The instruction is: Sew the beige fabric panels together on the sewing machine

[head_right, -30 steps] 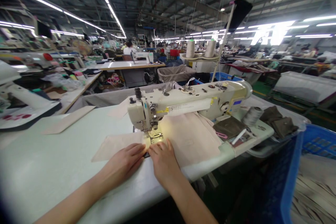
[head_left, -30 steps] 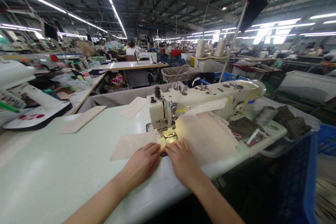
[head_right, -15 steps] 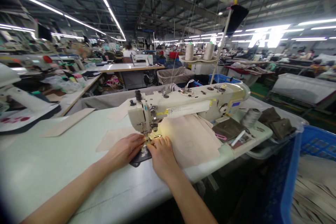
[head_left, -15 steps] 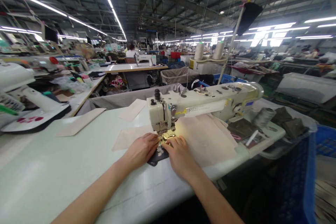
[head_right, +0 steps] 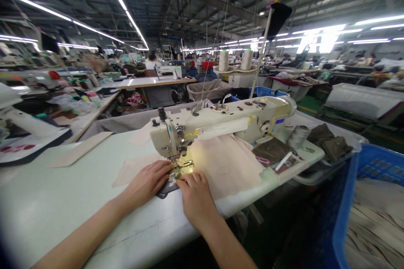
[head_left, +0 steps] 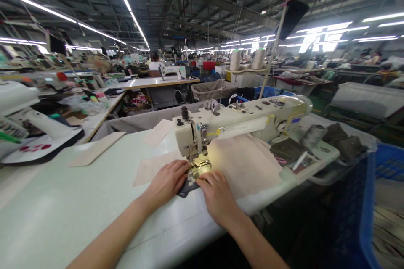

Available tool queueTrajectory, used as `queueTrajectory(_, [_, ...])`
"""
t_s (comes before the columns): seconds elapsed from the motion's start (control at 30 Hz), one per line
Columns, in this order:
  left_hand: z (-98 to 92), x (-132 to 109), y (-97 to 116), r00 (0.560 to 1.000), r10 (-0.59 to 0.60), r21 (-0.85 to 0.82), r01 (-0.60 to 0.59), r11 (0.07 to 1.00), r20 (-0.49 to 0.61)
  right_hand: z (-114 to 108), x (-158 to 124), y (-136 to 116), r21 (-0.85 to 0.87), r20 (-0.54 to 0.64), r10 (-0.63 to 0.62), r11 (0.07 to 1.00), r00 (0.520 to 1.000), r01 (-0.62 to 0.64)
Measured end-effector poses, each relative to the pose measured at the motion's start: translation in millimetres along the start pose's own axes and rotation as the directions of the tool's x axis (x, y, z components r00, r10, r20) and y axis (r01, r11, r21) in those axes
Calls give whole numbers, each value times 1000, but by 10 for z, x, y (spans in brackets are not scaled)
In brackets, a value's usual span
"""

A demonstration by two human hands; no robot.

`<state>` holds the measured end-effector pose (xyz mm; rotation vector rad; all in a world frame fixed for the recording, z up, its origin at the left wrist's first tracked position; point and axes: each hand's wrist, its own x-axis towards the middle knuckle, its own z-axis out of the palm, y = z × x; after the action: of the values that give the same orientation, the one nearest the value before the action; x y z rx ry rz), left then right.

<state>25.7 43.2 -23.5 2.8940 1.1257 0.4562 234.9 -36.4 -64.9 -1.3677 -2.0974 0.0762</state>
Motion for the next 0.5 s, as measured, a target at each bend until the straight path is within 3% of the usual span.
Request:
queueTrajectory(0.13, [-39, 19, 44, 1000, -21, 44, 21, 999, 12, -16, 4, -11, 6, -11, 1, 1000, 1000, -1])
queueTrajectory(0.27, [-84, -13, 240, 997, -51, 63, 48, 997, 56, -54, 12, -34, 45, -41, 23, 999, 999, -21])
queueTrajectory(0.5, [8, -212, 555, 997, 73, -40, -73, 997, -1, -157, -66, -117, 91, -22, 3, 996, 1000, -1])
